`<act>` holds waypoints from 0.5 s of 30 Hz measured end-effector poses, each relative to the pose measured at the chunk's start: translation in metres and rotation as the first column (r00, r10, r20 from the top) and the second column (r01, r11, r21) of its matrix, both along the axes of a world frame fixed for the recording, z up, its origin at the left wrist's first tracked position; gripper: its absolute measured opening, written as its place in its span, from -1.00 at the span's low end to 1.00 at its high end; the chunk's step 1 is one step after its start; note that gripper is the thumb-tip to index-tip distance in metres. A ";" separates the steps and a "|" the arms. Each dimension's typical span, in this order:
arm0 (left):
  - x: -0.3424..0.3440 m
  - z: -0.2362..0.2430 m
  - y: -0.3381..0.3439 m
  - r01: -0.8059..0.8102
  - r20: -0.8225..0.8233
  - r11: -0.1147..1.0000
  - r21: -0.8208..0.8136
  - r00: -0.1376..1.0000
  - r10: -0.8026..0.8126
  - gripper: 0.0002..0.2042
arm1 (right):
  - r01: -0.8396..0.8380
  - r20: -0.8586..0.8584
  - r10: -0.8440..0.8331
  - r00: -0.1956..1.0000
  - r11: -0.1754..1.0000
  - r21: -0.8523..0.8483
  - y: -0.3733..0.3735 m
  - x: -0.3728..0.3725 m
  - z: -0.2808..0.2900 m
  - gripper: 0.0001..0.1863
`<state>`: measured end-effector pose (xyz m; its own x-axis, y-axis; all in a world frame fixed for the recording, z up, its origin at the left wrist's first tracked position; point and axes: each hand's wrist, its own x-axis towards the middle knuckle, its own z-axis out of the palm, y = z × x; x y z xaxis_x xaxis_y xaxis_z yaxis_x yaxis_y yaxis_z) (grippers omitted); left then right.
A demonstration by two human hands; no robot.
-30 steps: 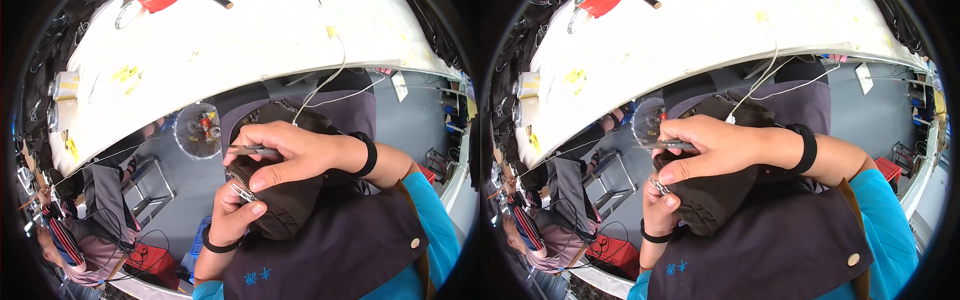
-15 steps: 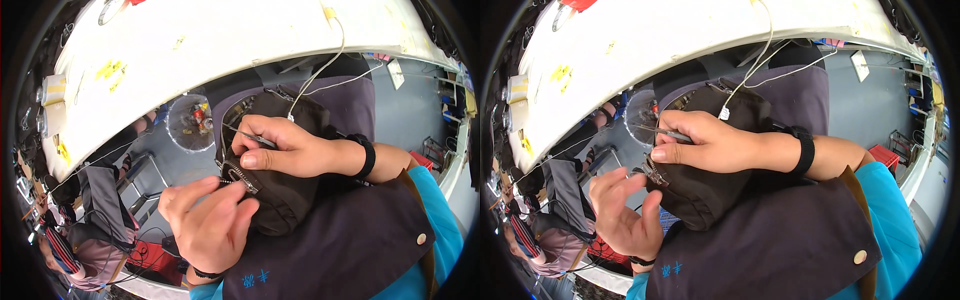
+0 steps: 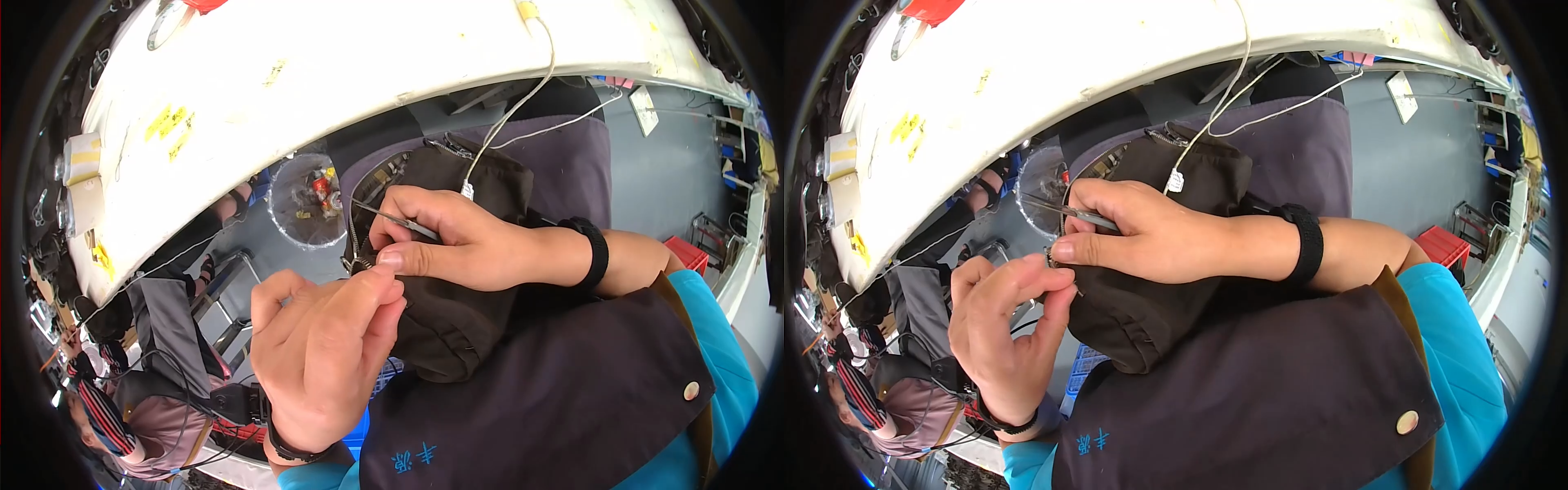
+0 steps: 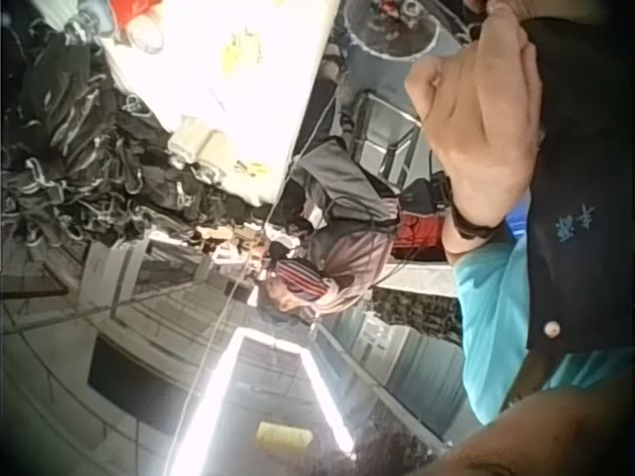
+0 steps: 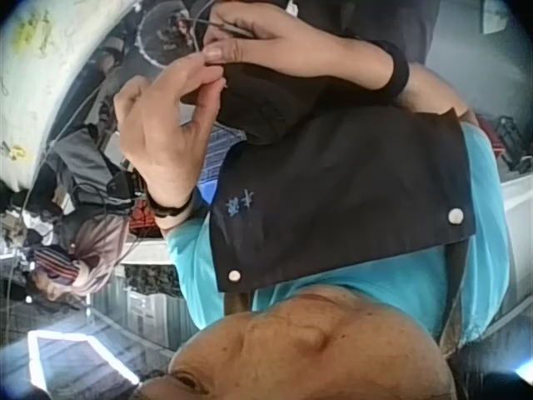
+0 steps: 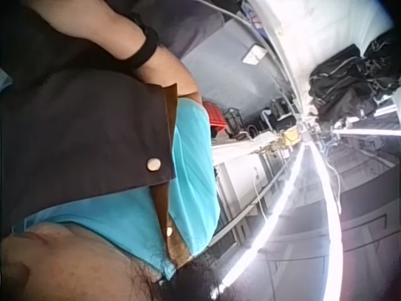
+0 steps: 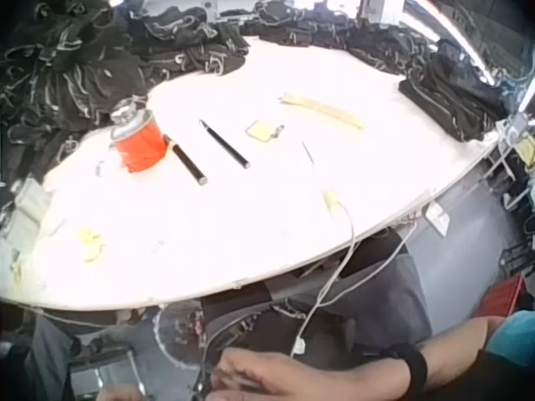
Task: Checking and adjusting the zippers and seams of a fabric bag using tools.
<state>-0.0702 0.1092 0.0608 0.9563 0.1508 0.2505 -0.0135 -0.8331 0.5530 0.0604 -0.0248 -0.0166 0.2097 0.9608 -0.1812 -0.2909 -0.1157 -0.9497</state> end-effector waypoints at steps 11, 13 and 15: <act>-0.001 -0.017 0.002 0.040 -0.015 0.994 -0.104 0.999 -0.041 -0.62 | 0.011 0.020 -0.011 1.000 1.000 0.010 0.000 0.000 -0.004 -0.71; -0.006 -0.026 -0.002 -0.070 -0.051 0.925 -0.374 0.997 0.055 -0.61 | 0.017 0.021 -0.017 1.000 1.000 0.012 0.000 -0.001 -0.005 -0.71; -0.008 -0.030 -0.003 -0.125 -0.080 0.858 -0.498 0.992 0.098 -0.60 | 0.013 -0.008 -0.014 1.000 1.000 -0.019 0.000 -0.001 -0.005 -0.71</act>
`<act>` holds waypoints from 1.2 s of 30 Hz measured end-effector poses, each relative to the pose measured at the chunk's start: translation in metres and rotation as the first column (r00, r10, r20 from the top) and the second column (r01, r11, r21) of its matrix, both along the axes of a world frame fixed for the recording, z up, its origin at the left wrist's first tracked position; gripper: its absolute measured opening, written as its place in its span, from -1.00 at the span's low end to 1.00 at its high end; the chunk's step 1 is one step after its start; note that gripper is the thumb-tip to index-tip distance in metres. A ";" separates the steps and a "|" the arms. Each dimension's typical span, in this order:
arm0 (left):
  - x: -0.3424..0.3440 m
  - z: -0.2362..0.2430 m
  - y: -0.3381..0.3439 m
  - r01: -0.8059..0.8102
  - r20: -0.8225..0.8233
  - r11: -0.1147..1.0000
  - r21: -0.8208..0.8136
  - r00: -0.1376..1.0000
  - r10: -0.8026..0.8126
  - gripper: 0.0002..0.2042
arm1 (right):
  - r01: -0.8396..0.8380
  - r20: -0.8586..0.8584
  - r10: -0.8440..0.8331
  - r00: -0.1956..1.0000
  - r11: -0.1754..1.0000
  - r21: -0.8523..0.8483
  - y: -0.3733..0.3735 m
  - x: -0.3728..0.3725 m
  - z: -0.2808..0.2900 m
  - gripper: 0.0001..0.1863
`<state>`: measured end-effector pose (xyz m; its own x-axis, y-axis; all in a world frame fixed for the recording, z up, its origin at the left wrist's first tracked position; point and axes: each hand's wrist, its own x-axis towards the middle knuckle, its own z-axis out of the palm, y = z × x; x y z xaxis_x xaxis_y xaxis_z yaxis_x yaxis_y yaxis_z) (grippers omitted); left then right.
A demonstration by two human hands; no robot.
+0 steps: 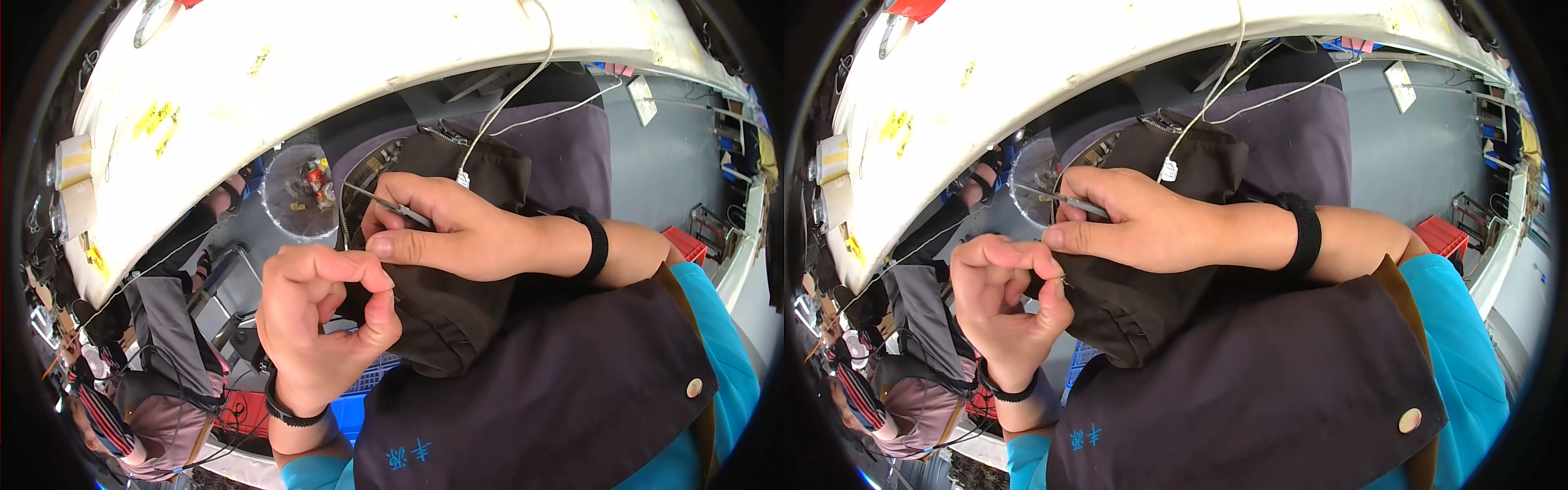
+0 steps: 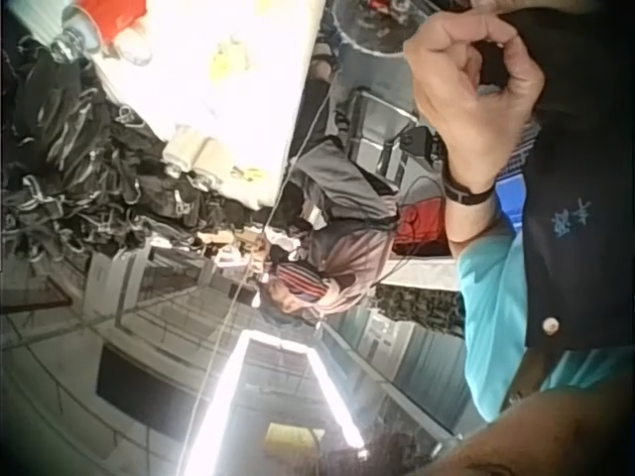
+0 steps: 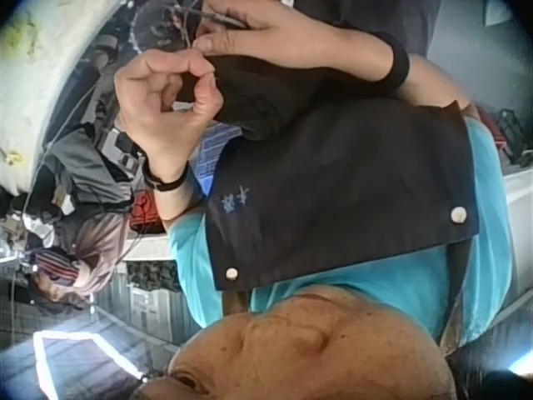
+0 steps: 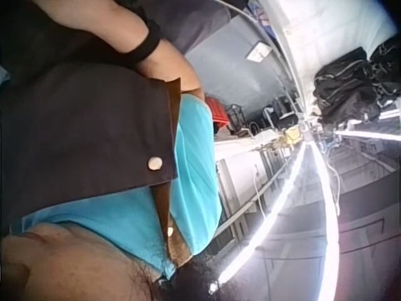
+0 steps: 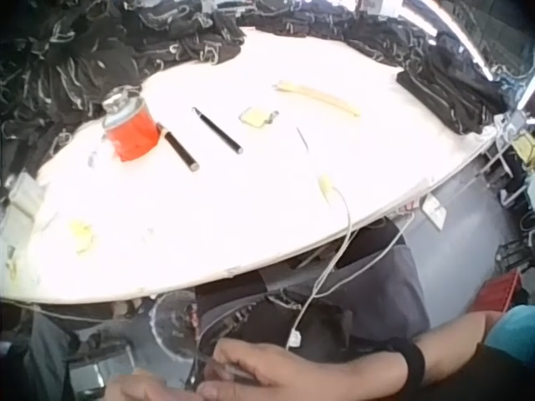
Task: Checking and adjusting the zippers and seams of a fabric bag using tools.
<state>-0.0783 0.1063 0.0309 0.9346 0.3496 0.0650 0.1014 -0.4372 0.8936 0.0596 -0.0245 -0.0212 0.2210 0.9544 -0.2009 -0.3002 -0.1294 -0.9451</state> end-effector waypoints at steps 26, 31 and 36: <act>-0.049 -0.037 0.067 -0.371 -0.152 0.904 0.213 0.901 0.406 -0.62 | 0.027 -0.079 -0.032 0.996 0.998 -0.060 -0.003 0.000 -0.003 -0.75; -0.049 -0.015 0.035 -0.125 -0.232 0.964 -0.233 0.970 0.070 -0.42 | 0.066 -0.116 -0.073 0.991 0.996 -0.064 -0.004 -0.001 -0.007 -0.75; -0.034 -0.001 0.025 0.130 -0.301 0.955 -0.266 0.930 -0.210 -0.40 | 0.049 -0.161 -0.058 0.985 0.997 -0.059 -0.004 -0.003 -0.003 -0.75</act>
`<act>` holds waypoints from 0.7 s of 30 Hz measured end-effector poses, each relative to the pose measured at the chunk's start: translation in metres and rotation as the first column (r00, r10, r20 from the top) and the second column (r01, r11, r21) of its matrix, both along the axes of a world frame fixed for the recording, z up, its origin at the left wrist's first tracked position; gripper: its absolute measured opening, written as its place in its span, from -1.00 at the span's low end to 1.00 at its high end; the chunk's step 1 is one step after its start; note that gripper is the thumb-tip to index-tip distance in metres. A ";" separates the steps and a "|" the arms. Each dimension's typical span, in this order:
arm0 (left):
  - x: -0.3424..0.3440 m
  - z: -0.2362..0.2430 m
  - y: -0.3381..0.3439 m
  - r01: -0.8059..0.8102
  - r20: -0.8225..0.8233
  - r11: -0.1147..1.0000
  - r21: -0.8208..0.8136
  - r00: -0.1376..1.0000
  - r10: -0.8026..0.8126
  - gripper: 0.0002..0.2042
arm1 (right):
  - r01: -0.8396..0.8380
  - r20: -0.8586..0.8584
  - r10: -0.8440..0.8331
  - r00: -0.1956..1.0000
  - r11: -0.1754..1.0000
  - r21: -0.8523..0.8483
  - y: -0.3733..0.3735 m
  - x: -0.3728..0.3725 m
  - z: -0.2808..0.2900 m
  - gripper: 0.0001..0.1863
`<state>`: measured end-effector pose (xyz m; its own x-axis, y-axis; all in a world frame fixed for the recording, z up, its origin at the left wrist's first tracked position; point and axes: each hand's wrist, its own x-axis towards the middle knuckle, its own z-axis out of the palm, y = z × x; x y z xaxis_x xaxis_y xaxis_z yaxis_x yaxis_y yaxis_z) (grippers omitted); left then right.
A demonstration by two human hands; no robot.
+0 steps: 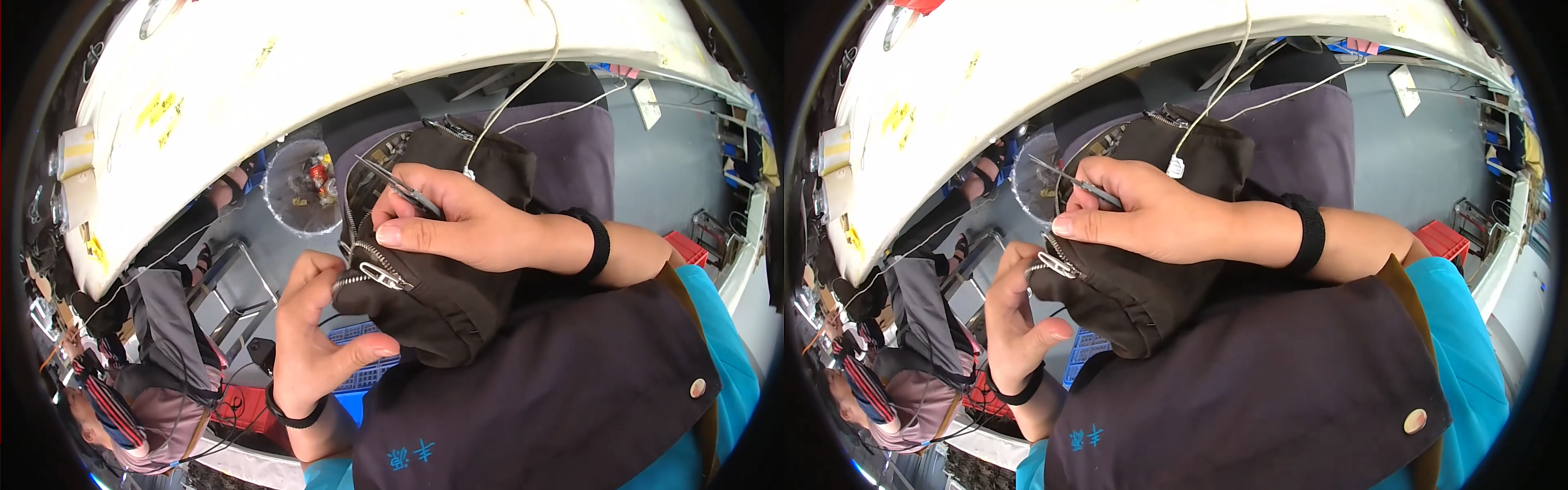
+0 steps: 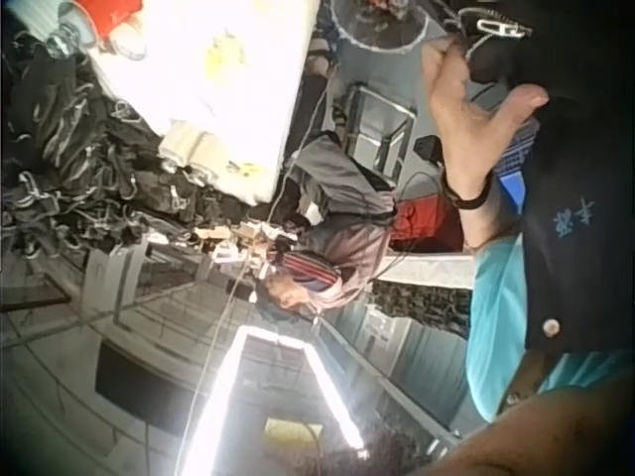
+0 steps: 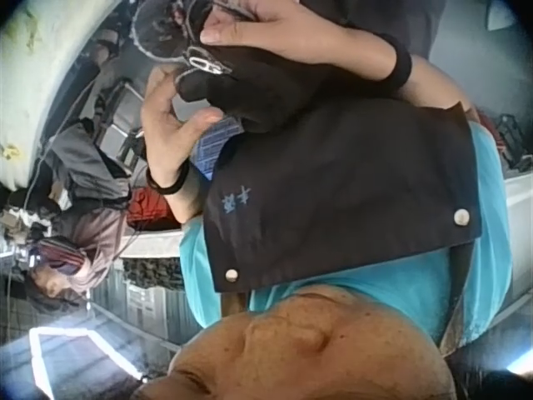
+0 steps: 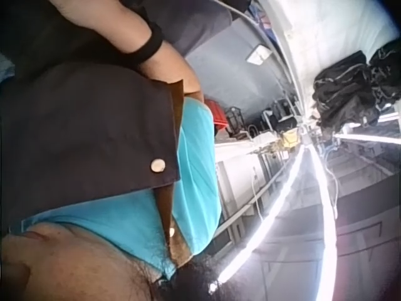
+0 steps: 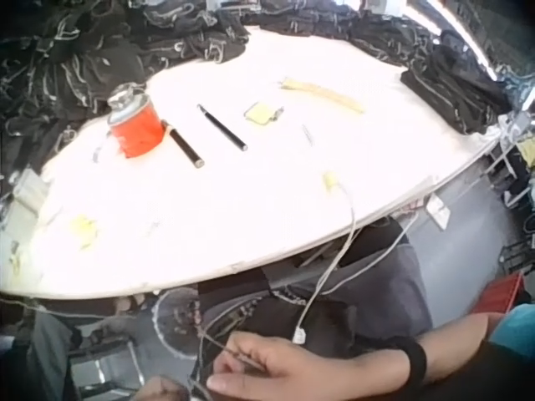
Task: Checking and adjusting the zippers and seams of a fabric bag using tools.
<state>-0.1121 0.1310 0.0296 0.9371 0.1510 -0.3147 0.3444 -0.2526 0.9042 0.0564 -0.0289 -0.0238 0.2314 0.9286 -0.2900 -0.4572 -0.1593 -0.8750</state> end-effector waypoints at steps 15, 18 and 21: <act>0.024 0.002 -0.047 -0.162 -0.333 0.678 -0.717 0.934 -0.129 -0.37 | 0.121 -0.100 -0.130 0.987 0.988 -0.093 0.002 -0.008 0.001 -0.81; 0.027 0.012 -0.048 -0.131 -0.335 0.747 -0.652 0.933 -0.128 -0.49 | 0.191 -0.027 -0.192 0.981 0.981 -0.033 -0.003 -0.001 0.014 -0.78; 0.022 0.011 -0.048 -0.447 -0.428 0.519 -0.728 0.889 0.165 -0.51 | 0.159 0.107 -0.153 0.982 0.986 -0.050 -0.019 0.013 0.031 -0.69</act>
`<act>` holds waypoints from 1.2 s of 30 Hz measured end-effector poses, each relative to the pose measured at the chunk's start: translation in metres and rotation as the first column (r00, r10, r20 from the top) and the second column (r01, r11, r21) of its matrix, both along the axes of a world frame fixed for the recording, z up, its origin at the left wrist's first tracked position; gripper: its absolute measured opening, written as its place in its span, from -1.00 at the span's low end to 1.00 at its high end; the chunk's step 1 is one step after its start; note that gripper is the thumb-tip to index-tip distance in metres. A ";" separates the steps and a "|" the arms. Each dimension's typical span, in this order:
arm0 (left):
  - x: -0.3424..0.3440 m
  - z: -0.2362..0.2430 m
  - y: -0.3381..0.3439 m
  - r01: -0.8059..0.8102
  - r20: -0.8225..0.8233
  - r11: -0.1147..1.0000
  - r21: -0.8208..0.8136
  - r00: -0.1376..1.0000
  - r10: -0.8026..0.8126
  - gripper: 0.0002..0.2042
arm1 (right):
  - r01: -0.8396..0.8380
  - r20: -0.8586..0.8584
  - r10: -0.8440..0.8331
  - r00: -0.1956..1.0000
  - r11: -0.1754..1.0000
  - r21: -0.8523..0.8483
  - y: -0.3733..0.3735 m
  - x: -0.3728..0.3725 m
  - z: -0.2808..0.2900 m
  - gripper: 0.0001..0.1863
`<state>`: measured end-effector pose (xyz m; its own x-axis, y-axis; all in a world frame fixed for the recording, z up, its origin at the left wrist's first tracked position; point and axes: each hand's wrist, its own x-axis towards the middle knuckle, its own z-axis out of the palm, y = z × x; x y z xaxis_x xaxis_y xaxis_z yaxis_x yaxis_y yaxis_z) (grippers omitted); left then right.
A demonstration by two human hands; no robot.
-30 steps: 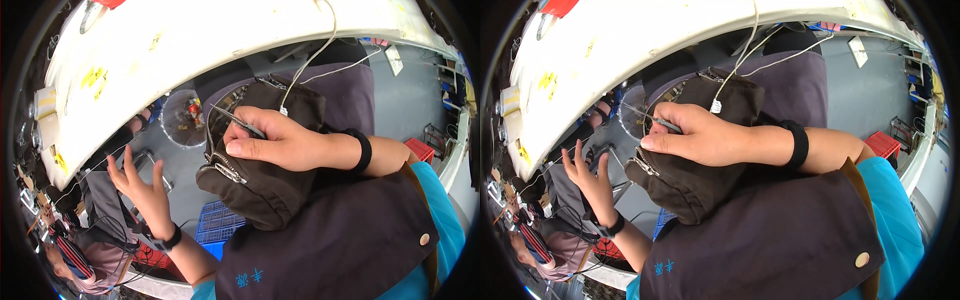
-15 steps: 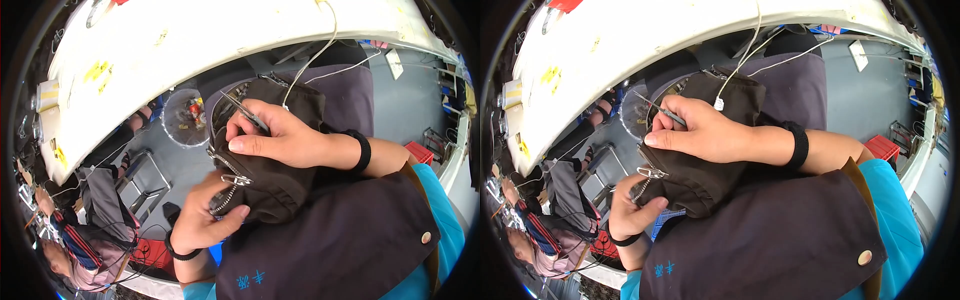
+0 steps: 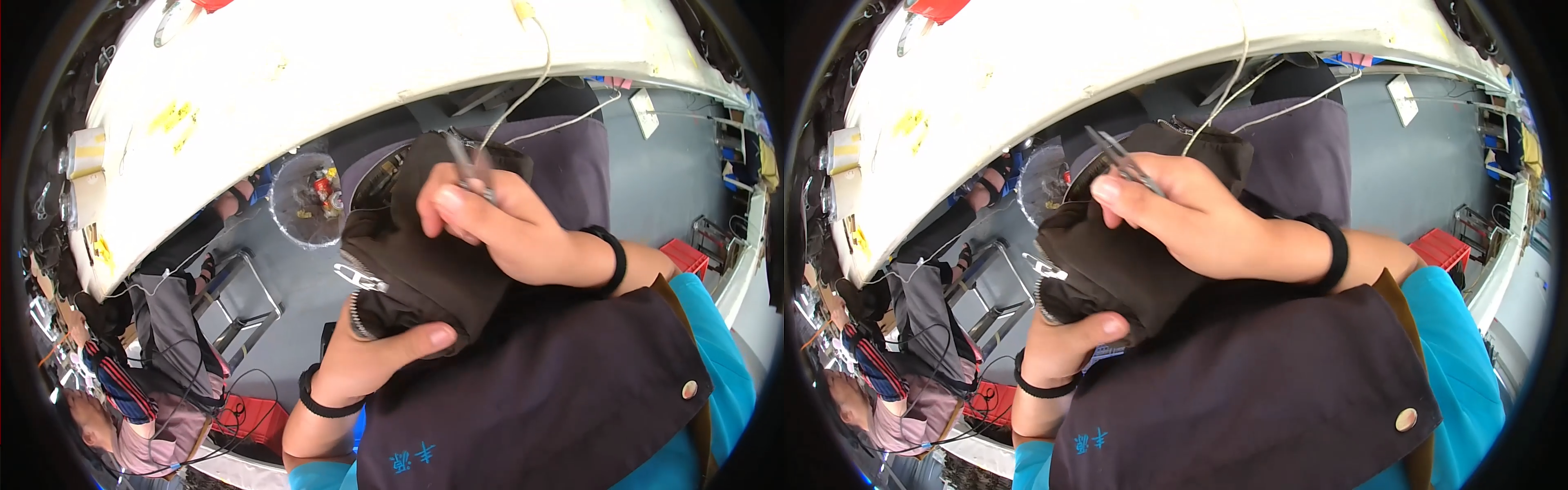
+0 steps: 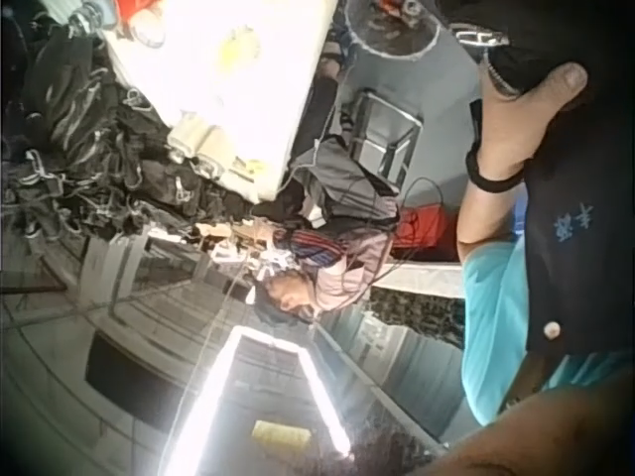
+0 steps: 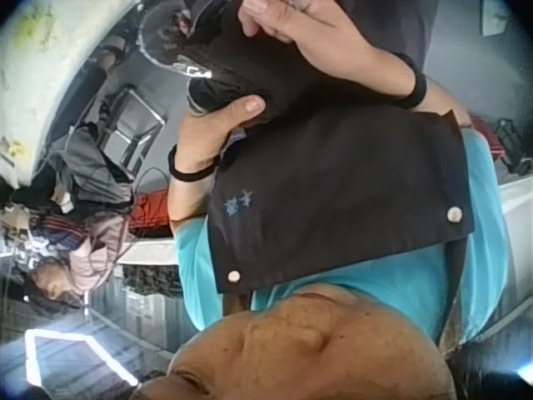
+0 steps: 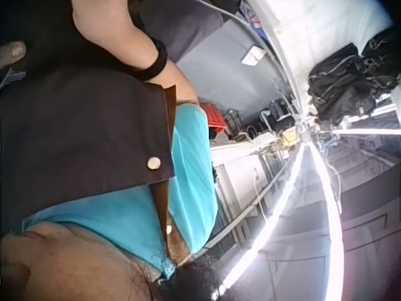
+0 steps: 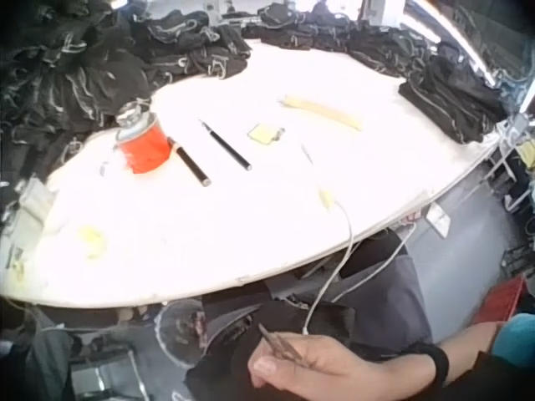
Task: Checking and adjusting the zippers and seams of a fabric bag using tools.
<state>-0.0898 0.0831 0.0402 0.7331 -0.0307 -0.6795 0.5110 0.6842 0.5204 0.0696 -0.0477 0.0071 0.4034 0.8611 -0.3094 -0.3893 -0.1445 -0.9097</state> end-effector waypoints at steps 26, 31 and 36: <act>0.006 -0.011 -0.028 -0.251 0.133 0.928 -0.276 0.946 0.296 -0.55 | 0.027 -0.136 0.007 0.991 0.968 0.248 0.001 -0.015 -0.012 -0.70; 0.016 0.003 -0.027 -0.251 0.096 0.966 -0.067 0.962 0.256 -0.41 | 0.045 -0.029 -0.038 0.999 0.961 0.273 -0.021 0.010 0.004 -0.71; 0.008 0.004 -0.019 -0.159 -0.007 0.987 -0.023 0.987 0.159 -0.43 | -0.138 0.506 -0.023 0.862 0.950 0.279 -0.024 0.021 0.026 -0.85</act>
